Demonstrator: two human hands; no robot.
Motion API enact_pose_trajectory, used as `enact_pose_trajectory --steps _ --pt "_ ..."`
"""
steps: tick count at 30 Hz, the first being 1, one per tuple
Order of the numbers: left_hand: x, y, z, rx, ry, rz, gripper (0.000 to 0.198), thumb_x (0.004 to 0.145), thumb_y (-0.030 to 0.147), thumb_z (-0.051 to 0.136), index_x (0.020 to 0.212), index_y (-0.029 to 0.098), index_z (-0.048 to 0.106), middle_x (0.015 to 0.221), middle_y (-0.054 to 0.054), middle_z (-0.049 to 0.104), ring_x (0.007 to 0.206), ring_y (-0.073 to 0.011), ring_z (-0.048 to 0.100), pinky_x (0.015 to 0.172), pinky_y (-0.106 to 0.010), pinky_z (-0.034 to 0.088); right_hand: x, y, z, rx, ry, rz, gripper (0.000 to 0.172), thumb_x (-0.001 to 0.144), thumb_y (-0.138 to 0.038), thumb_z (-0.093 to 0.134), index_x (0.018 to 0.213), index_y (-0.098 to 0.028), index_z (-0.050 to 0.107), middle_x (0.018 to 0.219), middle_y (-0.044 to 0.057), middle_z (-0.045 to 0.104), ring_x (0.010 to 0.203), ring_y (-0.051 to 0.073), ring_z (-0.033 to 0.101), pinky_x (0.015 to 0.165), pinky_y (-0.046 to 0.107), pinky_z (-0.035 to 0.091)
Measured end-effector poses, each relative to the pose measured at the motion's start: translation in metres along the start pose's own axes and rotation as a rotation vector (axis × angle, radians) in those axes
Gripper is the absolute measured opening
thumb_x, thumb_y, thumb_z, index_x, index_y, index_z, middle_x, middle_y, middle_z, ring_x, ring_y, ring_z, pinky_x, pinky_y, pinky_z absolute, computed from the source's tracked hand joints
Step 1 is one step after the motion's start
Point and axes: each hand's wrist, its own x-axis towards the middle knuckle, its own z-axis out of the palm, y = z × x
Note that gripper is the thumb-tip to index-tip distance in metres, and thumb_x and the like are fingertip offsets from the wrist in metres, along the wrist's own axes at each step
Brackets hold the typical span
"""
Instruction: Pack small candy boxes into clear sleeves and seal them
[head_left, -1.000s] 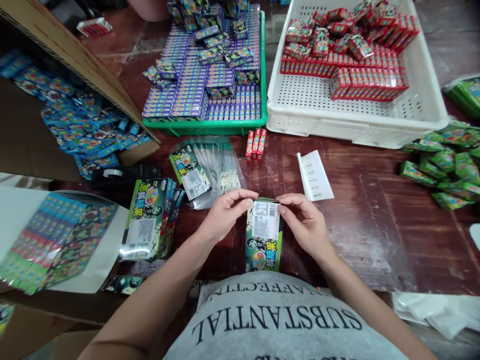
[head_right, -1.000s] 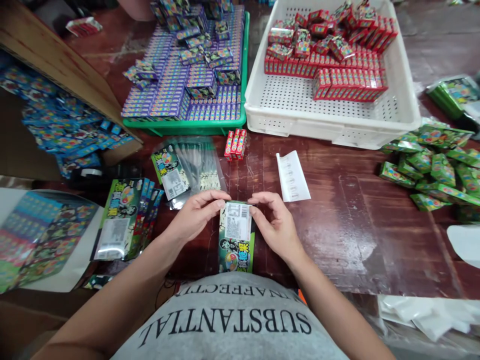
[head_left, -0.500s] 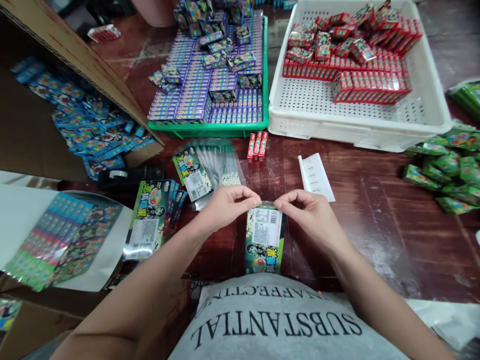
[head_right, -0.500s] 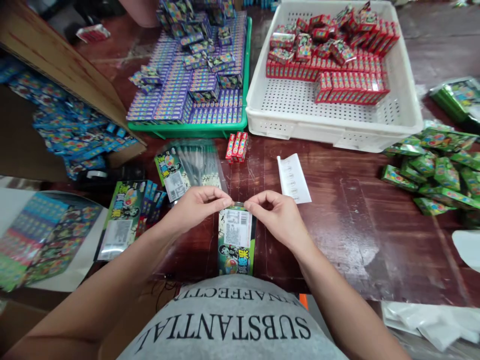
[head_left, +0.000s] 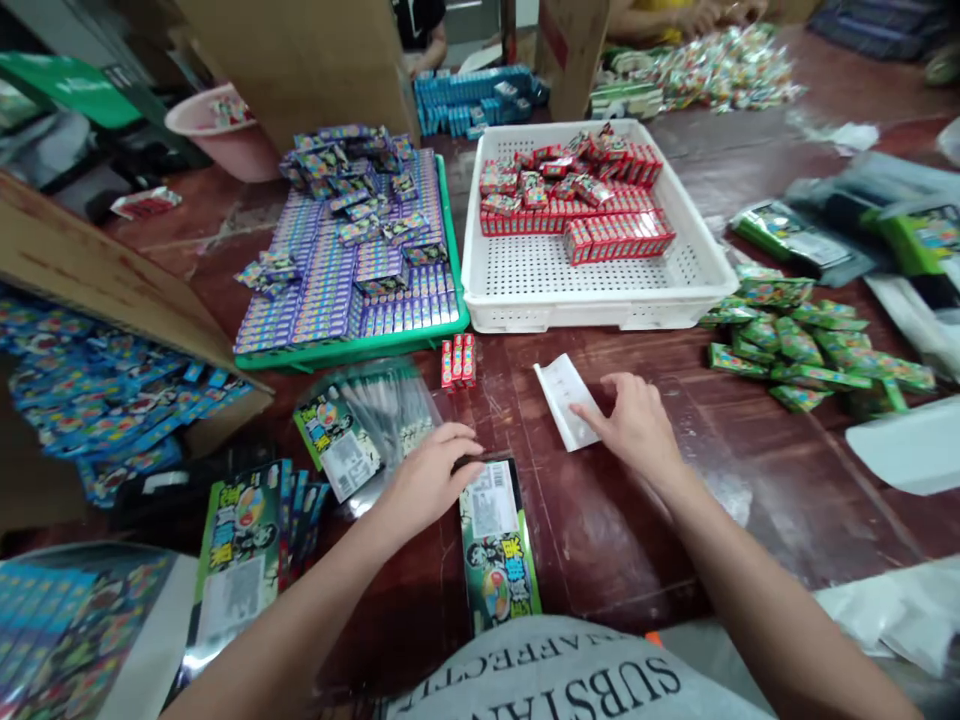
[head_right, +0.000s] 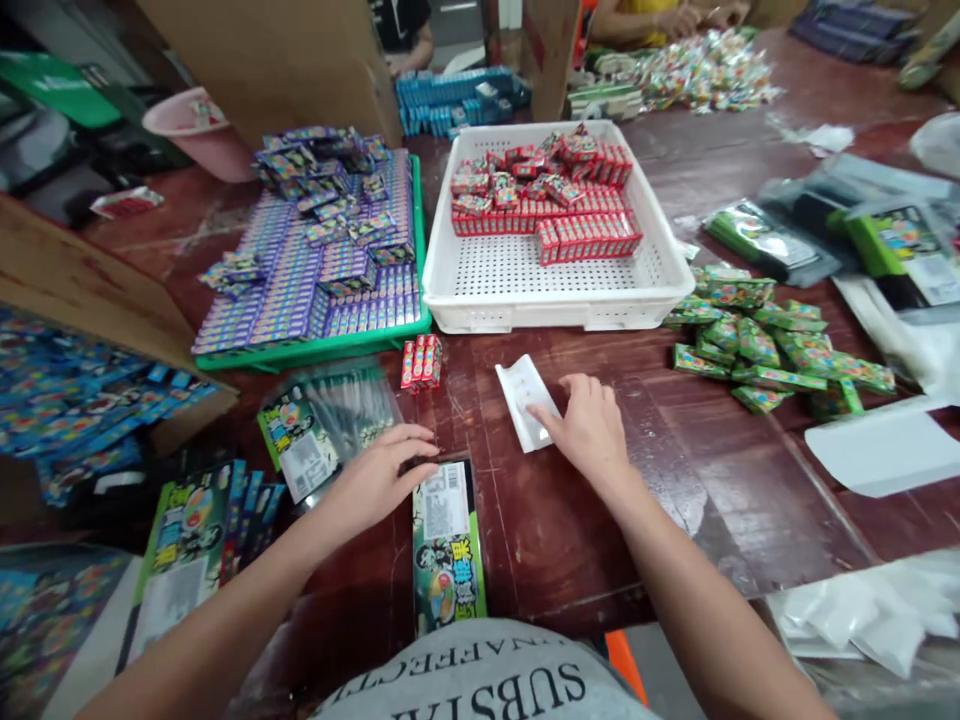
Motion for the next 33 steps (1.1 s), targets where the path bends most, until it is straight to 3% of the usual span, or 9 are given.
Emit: enact_pose_trajectory --steps 3,6,10,15,19,21,23,26,33 --pt "0.037 0.034 -0.003 0.046 0.155 0.115 0.033 0.095 0.030 0.064 0.125 0.018 0.066 0.139 -0.013 0.060 0.131 -0.0275 0.057 0.113 -0.046 0.044 0.014 0.014 -0.008 0.079 -0.209 0.020 0.031 0.078 -0.038 0.075 0.101 -0.022 0.061 0.096 0.008 0.070 0.091 0.029 0.063 0.082 0.046 0.050" --pt "0.074 0.069 -0.006 0.025 0.226 0.297 0.070 0.082 0.030 0.080 0.145 0.020 0.050 0.153 -0.014 0.048 0.143 -0.0310 0.045 0.120 -0.049 0.036 0.023 0.007 -0.025 0.197 -0.301 -0.107 0.024 0.083 -0.035 0.071 0.101 -0.024 0.061 0.098 0.002 0.070 0.086 0.021 0.065 0.078 0.035 0.052" --pt "0.097 0.081 -0.007 -0.168 0.126 0.227 0.049 0.087 0.025 0.073 0.135 0.026 0.060 0.123 -0.006 0.072 0.112 -0.0265 0.068 0.098 -0.043 0.053 0.030 -0.010 -0.051 0.538 -0.321 -0.158 0.038 0.088 -0.045 0.069 0.119 -0.024 0.061 0.097 0.002 0.069 0.080 0.017 0.063 0.068 0.031 0.051" --pt "0.089 0.070 -0.001 -0.561 0.283 -0.011 0.032 0.083 0.031 0.077 0.113 0.021 0.070 0.100 -0.004 0.074 0.080 -0.0172 0.068 0.066 -0.026 0.052 0.028 -0.019 -0.048 0.730 -0.186 -0.131 0.050 0.079 -0.044 0.082 0.119 -0.026 0.058 0.096 0.001 0.065 0.077 0.016 0.059 0.064 0.028 0.049" --pt "0.073 0.069 -0.002 -0.801 0.240 -0.022 0.055 0.073 0.031 0.087 0.123 0.021 0.065 0.102 -0.004 0.072 0.080 -0.0152 0.067 0.066 -0.024 0.052 0.024 -0.025 -0.037 0.758 -0.203 -0.134 0.034 0.079 -0.044 0.082 0.100 -0.024 0.063 0.089 -0.001 0.065 0.071 0.014 0.058 0.060 0.026 0.047" --pt "0.066 0.066 -0.002 -0.880 0.269 -0.036 0.050 0.074 0.035 0.087 0.118 0.022 0.068 0.097 -0.003 0.072 0.076 -0.0142 0.066 0.066 -0.023 0.052 0.023 -0.028 -0.035 0.733 -0.270 -0.139 0.028 0.083 -0.047 0.078 0.087 -0.021 0.066 0.081 -0.001 0.066 0.068 0.014 0.057 0.059 0.026 0.045" --pt "0.062 0.061 0.000 -0.916 0.331 -0.084 0.033 0.078 0.041 0.083 0.102 0.020 0.073 0.087 -0.002 0.072 0.069 -0.0121 0.063 0.062 -0.022 0.050 0.021 -0.030 -0.035 0.684 -0.299 -0.144 0.033 0.087 -0.050 0.072 0.076 -0.020 0.066 0.070 -0.001 0.062 0.064 0.013 0.054 0.057 0.026 0.043" --pt "0.058 0.052 0.005 -0.947 0.414 -0.176 0.030 0.077 0.046 0.083 0.086 0.018 0.074 0.075 0.000 0.069 0.060 -0.0101 0.058 0.056 -0.021 0.046 0.019 -0.033 -0.032 0.675 -0.271 -0.158 0.033 0.088 -0.050 0.071 0.076 -0.020 0.070 0.069 -0.001 0.064 0.064 0.013 0.055 0.058 0.026 0.043" --pt "0.048 0.046 0.015 -0.839 0.394 -0.182 0.033 0.079 0.045 0.082 0.100 0.021 0.075 0.087 -0.001 0.073 0.071 -0.0130 0.063 0.063 -0.022 0.050 0.016 -0.030 -0.023 0.757 -0.212 -0.134 0.028 0.085 -0.050 0.075 0.089 -0.022 0.071 0.080 0.001 0.070 0.069 0.015 0.060 0.060 0.027 0.047"
